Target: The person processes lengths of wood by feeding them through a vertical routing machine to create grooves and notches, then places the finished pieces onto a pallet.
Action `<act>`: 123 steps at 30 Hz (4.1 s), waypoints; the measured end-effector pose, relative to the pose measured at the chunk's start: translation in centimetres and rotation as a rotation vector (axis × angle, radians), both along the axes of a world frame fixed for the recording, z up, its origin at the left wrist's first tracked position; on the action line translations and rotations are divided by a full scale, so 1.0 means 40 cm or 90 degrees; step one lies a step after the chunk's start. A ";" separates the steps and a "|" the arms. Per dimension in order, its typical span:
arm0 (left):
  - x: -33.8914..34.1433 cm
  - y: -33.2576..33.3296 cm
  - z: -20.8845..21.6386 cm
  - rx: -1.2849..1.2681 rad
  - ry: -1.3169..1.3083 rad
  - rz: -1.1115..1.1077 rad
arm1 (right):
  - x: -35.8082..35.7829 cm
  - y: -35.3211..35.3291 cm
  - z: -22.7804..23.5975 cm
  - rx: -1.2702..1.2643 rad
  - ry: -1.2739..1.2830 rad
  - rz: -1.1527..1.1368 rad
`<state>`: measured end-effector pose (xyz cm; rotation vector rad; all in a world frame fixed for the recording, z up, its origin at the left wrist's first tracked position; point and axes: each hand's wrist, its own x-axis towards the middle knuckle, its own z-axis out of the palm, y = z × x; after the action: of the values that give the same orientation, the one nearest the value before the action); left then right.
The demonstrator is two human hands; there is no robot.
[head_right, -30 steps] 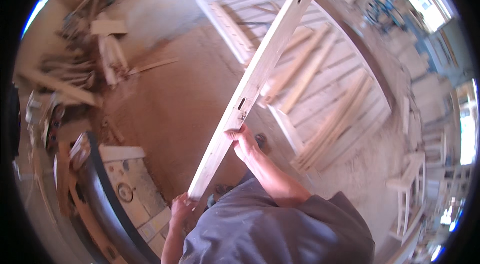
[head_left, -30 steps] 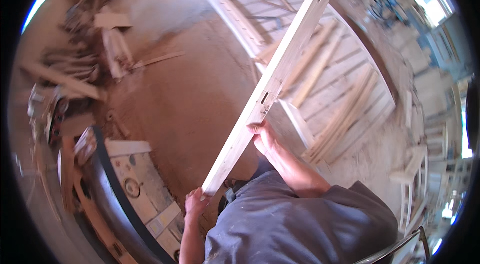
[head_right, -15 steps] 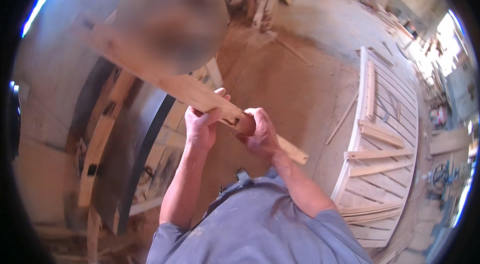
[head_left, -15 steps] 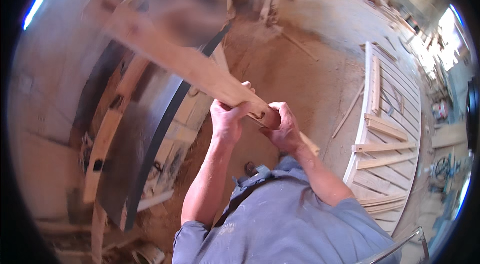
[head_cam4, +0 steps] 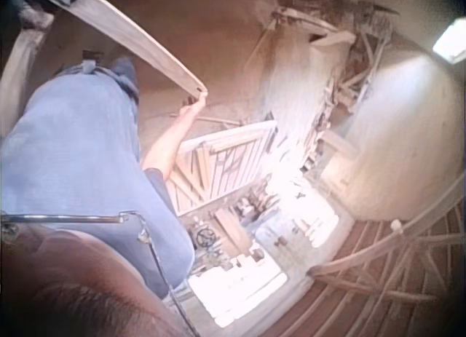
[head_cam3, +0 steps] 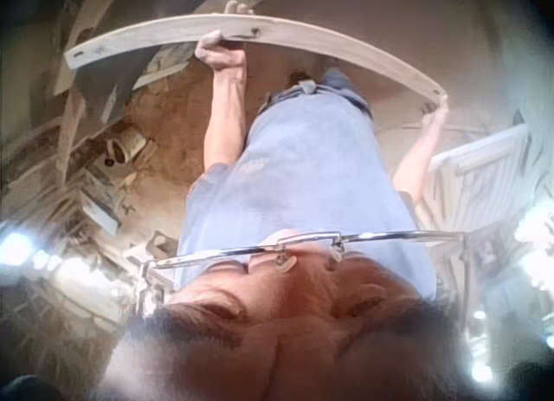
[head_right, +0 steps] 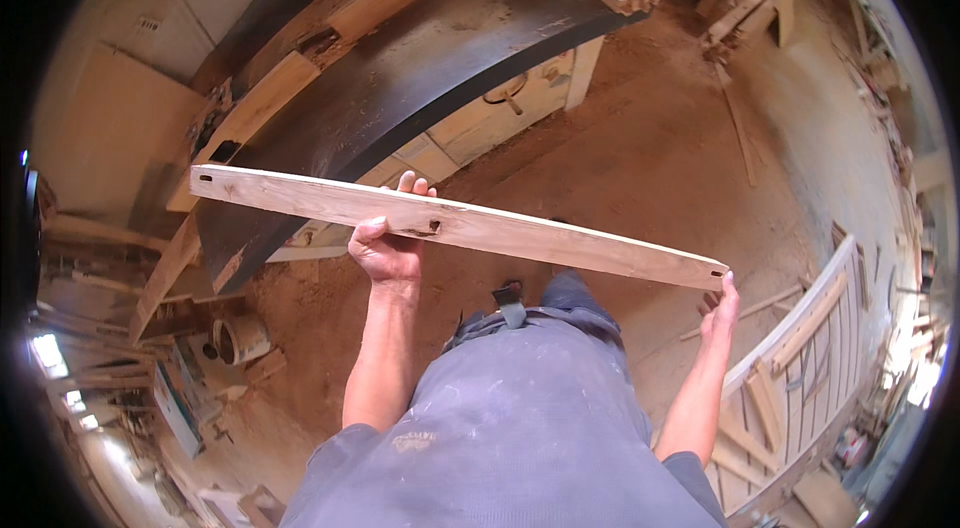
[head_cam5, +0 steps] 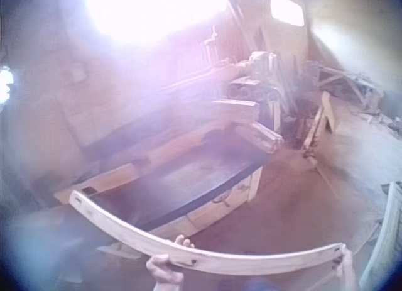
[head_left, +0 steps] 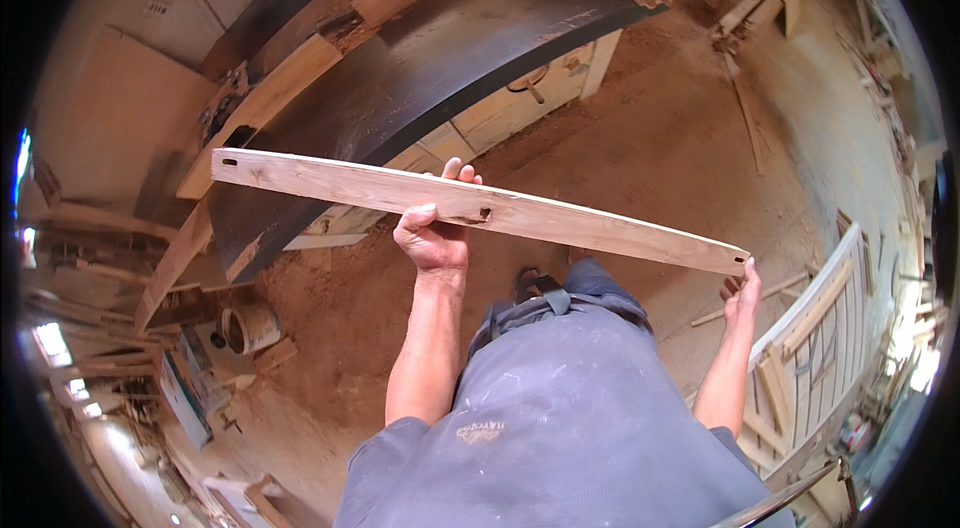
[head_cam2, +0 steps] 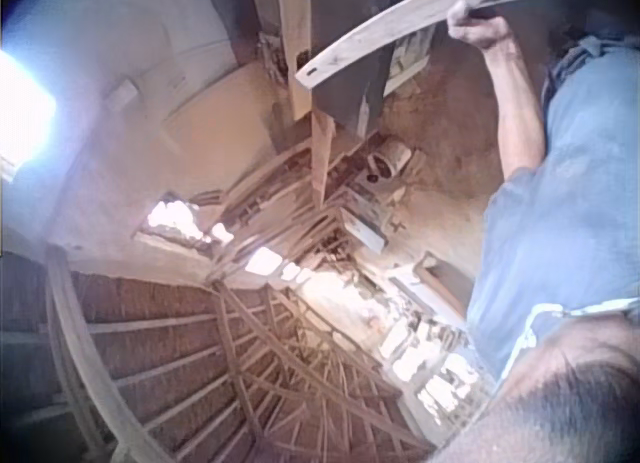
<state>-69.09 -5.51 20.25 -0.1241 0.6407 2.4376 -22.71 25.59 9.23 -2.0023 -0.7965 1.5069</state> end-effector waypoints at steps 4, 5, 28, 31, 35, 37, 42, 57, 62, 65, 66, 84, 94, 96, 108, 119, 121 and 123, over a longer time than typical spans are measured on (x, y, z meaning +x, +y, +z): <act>-0.017 0.042 -0.001 -0.023 -0.008 0.061 | -0.135 0.121 -0.024 0.012 0.479 -0.047; -0.027 0.058 -0.003 -0.016 -0.011 0.061 | -0.162 0.169 -0.046 0.028 0.513 -0.069; -0.394 -0.055 -0.122 -0.060 -0.160 0.507 | -0.976 0.506 -0.135 -0.024 0.856 0.244; -0.489 -0.087 -0.221 0.043 -0.197 0.494 | -1.071 0.522 -0.130 -0.069 0.747 0.286; -0.534 -0.095 -0.265 0.077 -0.222 0.425 | -1.148 0.563 -0.108 -0.072 0.702 0.237; -0.521 -0.111 -0.240 0.065 -0.169 0.416 | -1.176 0.561 -0.092 -0.058 0.664 0.243; -0.681 -0.084 -0.318 -0.021 -0.209 0.406 | -1.348 0.566 -0.104 -0.121 0.578 0.247; -1.022 0.009 -0.289 -0.421 -0.324 0.395 | -1.787 0.672 -0.132 -0.124 0.203 0.425; -1.034 -0.111 -0.291 -0.526 -0.314 0.512 | -1.835 0.743 -0.168 -0.106 0.124 0.498; -1.086 -0.316 -0.425 -0.710 -0.209 0.698 | -1.891 0.698 -0.091 -0.130 0.069 0.545; -1.119 -0.376 -0.433 -0.772 -0.166 0.748 | -1.917 0.655 -0.056 -0.110 0.047 0.524; -1.401 -0.707 -0.409 -0.958 -0.128 0.914 | -2.002 0.690 -0.099 -0.023 -0.204 0.423; -1.489 -0.625 -0.378 -0.965 -0.128 0.920 | -1.949 0.737 -0.109 -0.069 -0.256 0.464; -1.502 -0.622 -0.382 -0.903 -0.121 0.937 | -1.937 0.748 -0.103 -0.081 -0.221 0.469; -1.539 -0.612 -0.387 -0.970 -0.151 0.925 | -1.909 0.769 -0.110 -0.073 -0.230 0.433; -1.544 -0.636 -0.424 -0.930 -0.120 0.906 | -1.935 0.754 -0.101 -0.068 -0.250 0.420; -1.548 -0.633 -0.416 -0.938 -0.127 0.894 | -1.931 0.753 -0.110 -0.057 -0.229 0.423; -1.553 -0.626 -0.400 -0.927 -0.146 0.878 | -1.927 0.746 -0.125 -0.007 -0.201 0.414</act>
<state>-131.20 -30.53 4.27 -1.8524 2.6783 2.1676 -99.79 55.44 4.24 -2.1300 -1.6992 1.5193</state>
